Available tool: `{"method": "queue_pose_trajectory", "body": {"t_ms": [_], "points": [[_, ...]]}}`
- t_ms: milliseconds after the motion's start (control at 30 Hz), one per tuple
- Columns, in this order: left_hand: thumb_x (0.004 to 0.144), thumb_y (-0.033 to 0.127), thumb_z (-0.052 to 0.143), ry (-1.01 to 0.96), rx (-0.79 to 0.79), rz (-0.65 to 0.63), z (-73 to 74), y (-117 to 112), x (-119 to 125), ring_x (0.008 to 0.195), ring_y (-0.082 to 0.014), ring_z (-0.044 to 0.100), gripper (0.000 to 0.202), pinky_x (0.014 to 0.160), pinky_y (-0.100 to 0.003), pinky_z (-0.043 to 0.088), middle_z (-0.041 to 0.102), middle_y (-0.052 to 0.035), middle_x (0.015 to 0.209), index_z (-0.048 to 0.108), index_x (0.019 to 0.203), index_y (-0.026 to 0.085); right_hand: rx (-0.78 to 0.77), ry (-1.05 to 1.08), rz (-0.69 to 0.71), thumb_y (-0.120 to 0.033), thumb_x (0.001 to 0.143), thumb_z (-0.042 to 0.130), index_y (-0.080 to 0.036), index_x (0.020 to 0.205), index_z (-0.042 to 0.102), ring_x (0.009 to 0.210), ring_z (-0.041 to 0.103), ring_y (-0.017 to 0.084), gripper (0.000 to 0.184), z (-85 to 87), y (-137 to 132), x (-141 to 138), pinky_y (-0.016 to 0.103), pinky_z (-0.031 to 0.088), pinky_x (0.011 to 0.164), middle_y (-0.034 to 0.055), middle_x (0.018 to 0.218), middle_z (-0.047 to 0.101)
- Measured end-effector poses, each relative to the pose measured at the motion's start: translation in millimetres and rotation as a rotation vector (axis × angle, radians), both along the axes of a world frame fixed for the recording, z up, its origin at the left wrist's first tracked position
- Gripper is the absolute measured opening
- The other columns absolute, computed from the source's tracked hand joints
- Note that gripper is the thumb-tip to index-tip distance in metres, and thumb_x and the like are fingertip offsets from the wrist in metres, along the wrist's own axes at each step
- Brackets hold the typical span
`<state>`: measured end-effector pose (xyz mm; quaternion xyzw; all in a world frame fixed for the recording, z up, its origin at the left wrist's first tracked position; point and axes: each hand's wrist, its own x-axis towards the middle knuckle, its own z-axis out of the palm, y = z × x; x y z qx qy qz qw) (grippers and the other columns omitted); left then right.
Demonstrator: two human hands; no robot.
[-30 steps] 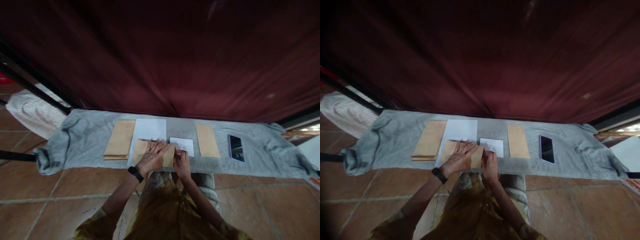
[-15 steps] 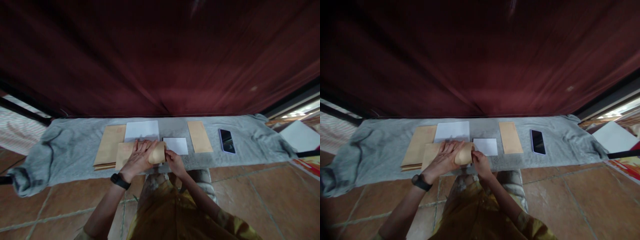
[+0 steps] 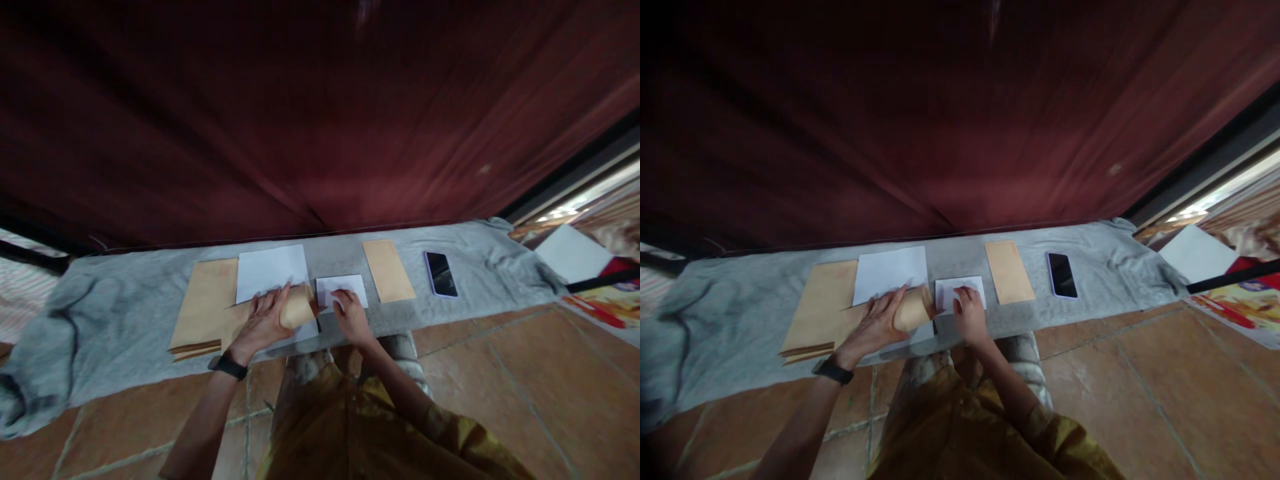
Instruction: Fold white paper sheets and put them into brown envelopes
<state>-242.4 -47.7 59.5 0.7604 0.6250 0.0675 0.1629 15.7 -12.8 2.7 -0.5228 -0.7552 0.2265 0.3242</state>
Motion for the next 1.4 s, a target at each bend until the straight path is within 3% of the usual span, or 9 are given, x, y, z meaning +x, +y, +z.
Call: {"method": "queue_pose_trajectory", "body": {"t_ms": [67, 133, 267, 400, 567, 700, 767, 1100, 1400], "points": [[0.068, 0.035, 0.073, 0.017, 0.001, -0.004, 0.7, -1.0, 1.8, 0.142, -0.0351, 0.037, 0.114, 0.120, -0.057, 0.016, 0.045, -0.0144, 0.148, 0.006, 0.160, 0.025, 0.045, -0.102, -0.127, -0.019, 0.095, 0.051, -0.018, 0.129, 0.061, 0.120, 0.056, 0.028, 0.035, 0.2, 14.0, 15.3, 0.045, 0.047, 0.104, 0.0140, 0.127, 0.062], [0.068, 0.035, 0.073, 0.029, 0.004, -0.016, 0.9, -2.2, 3.4, 0.142, -0.0354, 0.036, 0.114, 0.120, -0.056, 0.017, 0.044, -0.0152, 0.148, 0.007, 0.160, 0.024, 0.074, -0.197, -0.163, -0.023, 0.095, 0.055, -0.014, 0.134, 0.057, 0.128, 0.050, 0.031, 0.040, 0.0, 28.9, 27.9, 0.049, 0.044, 0.106, 0.0180, 0.136, 0.057], [0.069, 0.037, 0.072, 0.050, 0.011, -0.031, -0.8, -3.7, 4.3, 0.144, -0.0359, 0.034, 0.113, 0.120, -0.057, 0.016, 0.043, -0.0168, 0.149, 0.007, 0.160, 0.023, 0.047, -0.319, -0.093, -0.025, 0.090, 0.065, -0.012, 0.140, 0.051, 0.138, 0.041, 0.033, 0.054, -2.4, 53.6, 38.7, 0.051, 0.040, 0.110, 0.0201, 0.146, 0.050], [0.069, 0.038, 0.071, 0.060, -0.005, -0.031, -2.9, -4.1, 3.5, 0.144, -0.0364, 0.034, 0.113, 0.119, -0.059, 0.019, 0.042, -0.0169, 0.150, 0.006, 0.160, 0.023, -0.057, -0.361, 0.050, -0.021, 0.084, 0.071, -0.015, 0.142, 0.051, 0.135, 0.045, 0.031, 0.062, -2.8, 68.0, 36.3, 0.047, 0.038, 0.112, 0.0181, 0.144, 0.052], [0.068, 0.035, 0.071, 0.073, 0.019, -0.041, -3.4, -5.3, 3.7, 0.143, -0.0364, 0.035, 0.113, 0.119, -0.060, 0.020, 0.042, -0.0164, 0.149, 0.008, 0.160, 0.023, -0.166, -0.358, 0.066, -0.020, 0.076, 0.077, -0.017, 0.131, 0.062, 0.125, 0.051, 0.030, 0.057, 6.0, 78.1, 35.1, 0.043, 0.041, 0.109, 0.0150, 0.131, 0.059], [0.068, 0.034, 0.072, 0.075, 0.019, -0.047, -5.5, -6.5, 2.8, 0.145, -0.0366, 0.032, 0.113, 0.120, -0.060, 0.018, 0.040, -0.0173, 0.152, 0.008, 0.160, 0.023, -0.208, -0.300, 0.054, -0.014, 0.084, 0.066, -0.018, 0.106, 0.072, 0.105, 0.062, 0.023, 0.023, 15.1, 80.7, 43.5, 0.034, 0.048, 0.098, 0.0108, 0.116, 0.065], [0.068, 0.034, 0.072, 0.079, 0.024, -0.060, -7.1, -7.1, 2.0, 0.146, -0.0370, 0.031, 0.112, 0.120, -0.060, 0.017, 0.039, -0.0182, 0.153, 0.009, 0.160, 0.023, -0.220, -0.262, 0.053, -0.014, 0.089, 0.061, -0.020, 0.101, 0.072, 0.093, 0.066, 0.019, 0.017, 18.4, 79.7, 50.6, 0.030, 0.050, 0.091, 0.0082, 0.111, 0.068], [0.069, 0.036, 0.075, 0.105, 0.072, -0.073, -5.6, -8.8, 6.5, 0.146, -0.0377, 0.032, 0.112, 0.120, -0.062, 0.017, 0.040, -0.0194, 0.153, 0.011, 0.160, 0.022, -0.212, 0.170, 0.075, -0.023, 0.089, 0.056, -0.020, 0.099, 0.073, 0.088, 0.069, 0.019, 0.020, 32.5, 71.5, 74.2, 0.031, 0.053, 0.082, 0.0038, 0.095, 0.075], [0.068, 0.035, 0.074, 0.097, 0.080, -0.066, -7.9, -8.8, 6.8, 0.145, -0.0382, 0.033, 0.112, 0.120, -0.061, 0.016, 0.041, -0.0187, 0.153, 0.011, 0.160, 0.022, -0.297, 0.000, 0.174, -0.022, 0.091, 0.056, -0.028, 0.105, 0.076, 0.089, 0.072, 0.020, 0.025, 29.7, 63.7, 60.0, 0.031, 0.054, 0.082, 0.0001, 0.097, 0.078]]}}
